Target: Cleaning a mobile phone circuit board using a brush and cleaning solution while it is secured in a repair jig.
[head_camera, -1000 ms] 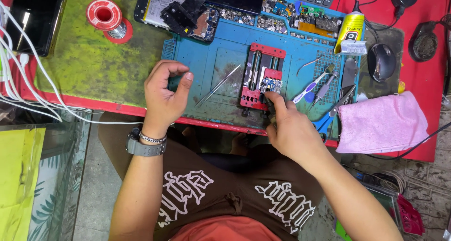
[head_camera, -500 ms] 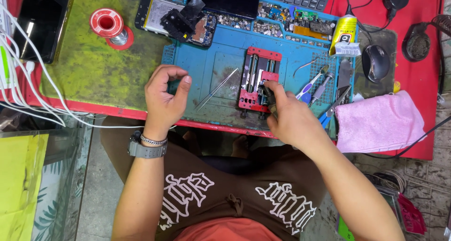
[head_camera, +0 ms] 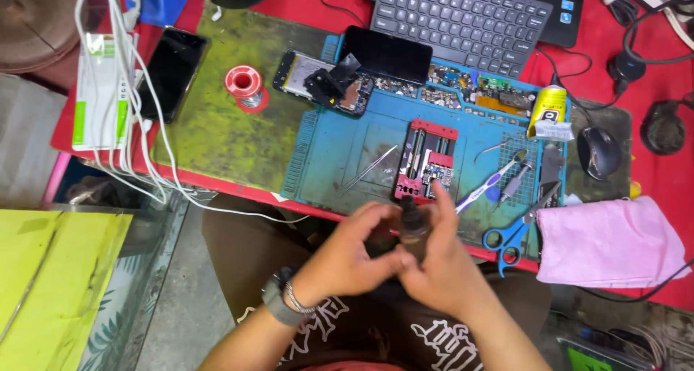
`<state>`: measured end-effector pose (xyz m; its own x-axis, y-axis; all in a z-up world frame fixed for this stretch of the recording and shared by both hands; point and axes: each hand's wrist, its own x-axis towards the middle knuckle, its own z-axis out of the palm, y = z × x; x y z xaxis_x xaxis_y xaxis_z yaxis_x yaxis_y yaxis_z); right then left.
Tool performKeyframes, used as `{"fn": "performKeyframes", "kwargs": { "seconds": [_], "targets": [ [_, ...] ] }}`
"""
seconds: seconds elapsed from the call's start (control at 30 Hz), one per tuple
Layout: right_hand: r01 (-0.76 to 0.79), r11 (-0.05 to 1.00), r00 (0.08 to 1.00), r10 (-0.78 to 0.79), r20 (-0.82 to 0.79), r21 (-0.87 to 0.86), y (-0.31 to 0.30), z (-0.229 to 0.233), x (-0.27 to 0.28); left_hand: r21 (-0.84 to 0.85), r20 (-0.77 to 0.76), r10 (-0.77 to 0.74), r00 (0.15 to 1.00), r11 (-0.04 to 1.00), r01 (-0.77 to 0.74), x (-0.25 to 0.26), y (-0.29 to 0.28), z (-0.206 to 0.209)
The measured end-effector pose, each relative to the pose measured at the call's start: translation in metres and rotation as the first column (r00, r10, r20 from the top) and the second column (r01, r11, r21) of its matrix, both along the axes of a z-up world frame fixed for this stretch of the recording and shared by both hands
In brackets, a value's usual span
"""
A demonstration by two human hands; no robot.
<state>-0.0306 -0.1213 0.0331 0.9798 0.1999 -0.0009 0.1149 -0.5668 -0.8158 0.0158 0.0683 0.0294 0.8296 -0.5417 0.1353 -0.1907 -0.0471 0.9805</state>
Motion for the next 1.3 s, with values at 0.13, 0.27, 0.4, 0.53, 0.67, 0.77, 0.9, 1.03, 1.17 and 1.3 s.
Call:
{"fn": "performKeyframes", "kwargs": {
  "seconds": [0.13, 0.27, 0.4, 0.53, 0.67, 0.77, 0.9, 1.03, 1.17, 1.3],
  "targets": [
    [0.015, 0.999, 0.989, -0.008, 0.148, -0.045, 0.022, -0.017, -0.001, 0.019, -0.291, 0.150, 0.945, 0.988, -0.151, -0.012, 0.002, -0.021],
    [-0.027, 1.000, 0.948, 0.021, 0.318, 0.015, 0.035, -0.019, 0.002, -0.037, -0.280, 0.139, 0.950, 0.987, -0.156, -0.008, 0.015, -0.016],
    [-0.005, 0.999, 0.957, 0.016, 0.290, -0.036, 0.016, 0.021, 0.005, 0.319, 0.332, 0.340, 0.880, 0.837, -0.444, 0.017, 0.044, 0.017],
    [0.332, 0.927, 0.935, -0.300, 0.191, -0.174, -0.062, -0.002, -0.004, 0.141, 0.482, 0.418, 0.771, 0.831, -0.538, 0.066, 0.100, 0.000],
    [0.568, 0.762, 0.818, -0.484, 0.311, -0.312, -0.121, -0.035, 0.004, 0.081, 0.564, 0.457, 0.688, 0.799, -0.597, 0.105, 0.129, -0.037],
    [0.609, 0.730, 0.782, -0.487, 0.390, -0.310, -0.113, -0.051, 0.023, 0.055, 0.538, 0.517, 0.665, 0.766, -0.640, 0.112, 0.127, -0.053],
    [0.603, 0.577, 0.771, -0.599, 0.217, -0.551, -0.106, -0.071, 0.062, 0.050, 0.516, 0.588, 0.623, 0.706, -0.707, 0.112, 0.123, -0.065],
    [0.579, 0.571, 0.768, -0.622, 0.152, -0.582, -0.113, -0.062, 0.064, 0.027, 0.484, 0.577, 0.658, 0.742, -0.670, 0.094, 0.106, -0.038],
    [0.687, 0.710, 0.715, -0.621, 0.321, -0.157, -0.098, -0.015, 0.027, 0.015, 0.704, 0.541, 0.460, 0.636, -0.771, 0.060, 0.074, -0.042],
    [0.411, 0.895, 0.895, -0.361, 0.261, -0.173, -0.061, 0.000, -0.001, 0.227, 0.627, 0.141, 0.766, 0.908, -0.352, 0.046, 0.018, -0.055]
  ]
}}
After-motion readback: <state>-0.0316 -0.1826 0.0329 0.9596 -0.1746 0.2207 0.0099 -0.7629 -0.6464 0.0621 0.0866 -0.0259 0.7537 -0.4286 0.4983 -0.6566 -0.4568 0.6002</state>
